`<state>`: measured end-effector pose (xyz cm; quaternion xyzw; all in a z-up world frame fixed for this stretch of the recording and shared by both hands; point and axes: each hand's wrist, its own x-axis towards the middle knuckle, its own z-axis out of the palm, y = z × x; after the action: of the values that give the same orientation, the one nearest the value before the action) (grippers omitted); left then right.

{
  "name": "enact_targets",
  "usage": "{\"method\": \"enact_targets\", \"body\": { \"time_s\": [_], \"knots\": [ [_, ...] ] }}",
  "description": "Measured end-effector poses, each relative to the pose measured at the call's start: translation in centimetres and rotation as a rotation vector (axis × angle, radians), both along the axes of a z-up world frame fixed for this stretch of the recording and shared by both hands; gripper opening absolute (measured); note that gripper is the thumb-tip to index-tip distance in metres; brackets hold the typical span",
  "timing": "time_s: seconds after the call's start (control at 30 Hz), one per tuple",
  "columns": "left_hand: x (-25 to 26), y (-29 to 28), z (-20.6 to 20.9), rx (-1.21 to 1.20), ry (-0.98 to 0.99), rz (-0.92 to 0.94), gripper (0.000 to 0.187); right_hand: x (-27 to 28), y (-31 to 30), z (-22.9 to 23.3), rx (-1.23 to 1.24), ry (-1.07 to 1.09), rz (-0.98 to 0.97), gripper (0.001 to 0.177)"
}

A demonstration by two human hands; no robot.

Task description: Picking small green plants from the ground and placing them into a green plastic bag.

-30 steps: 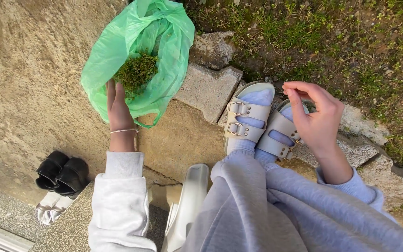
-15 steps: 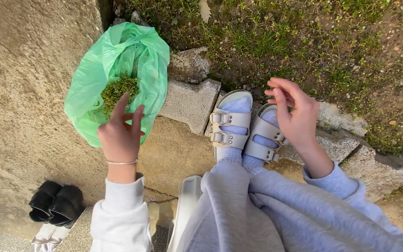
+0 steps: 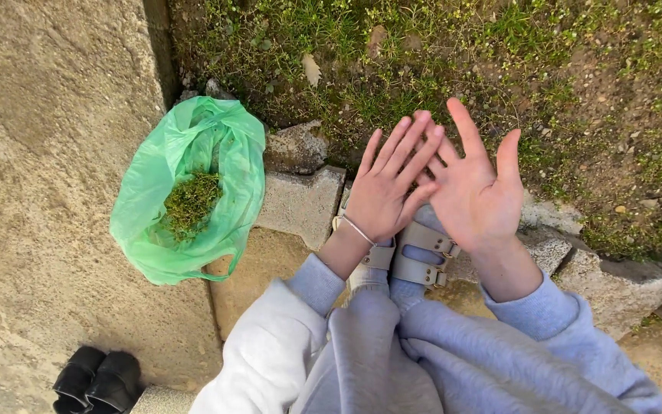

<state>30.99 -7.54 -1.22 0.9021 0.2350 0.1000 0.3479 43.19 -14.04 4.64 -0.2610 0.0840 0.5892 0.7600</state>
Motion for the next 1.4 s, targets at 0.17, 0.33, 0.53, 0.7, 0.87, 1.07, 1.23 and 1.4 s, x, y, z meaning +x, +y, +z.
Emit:
{"method": "enact_targets", "body": {
  "time_s": [0.17,0.33,0.53,0.7,0.87,1.07,1.23,1.4],
  "knots": [
    [1.6,0.7,1.2,-0.970,-0.163,0.332,0.062,-1.0,0.5,-2.3,-0.144,-1.155,0.263,0.081],
    [1.6,1.5,0.5,-2.016,-0.544,0.556,0.101,0.1,0.9,-7.9,-0.008,-2.026,0.312,0.080],
    [1.2,3.2,3.3,-1.859,-0.458,0.434,0.086,3.8,0.6,-9.6,-0.089,-1.932,0.220,0.074],
    [0.7,4.7,3.0,-1.526,-0.420,0.412,0.053,6.8,-1.3,-9.8,-0.234,-2.017,0.338,0.053],
    [0.1,8.4,3.0,-1.194,-0.351,0.449,0.031,12.0,0.2,-3.2,-0.132,-2.237,0.613,0.029],
    [0.6,16.4,2.8,-0.764,0.080,0.443,0.021,17.4,5.6,3.8,0.077,-2.614,1.416,0.026],
    [2.7,22.5,-0.2,-0.234,0.530,0.385,0.016,17.4,9.9,5.0,0.525,-2.733,1.882,0.021],
    [5.5,25.0,1.8,-0.193,0.524,0.468,0.015,15.5,16.5,4.1,0.253,-2.755,1.717,0.026]
  ]
}}
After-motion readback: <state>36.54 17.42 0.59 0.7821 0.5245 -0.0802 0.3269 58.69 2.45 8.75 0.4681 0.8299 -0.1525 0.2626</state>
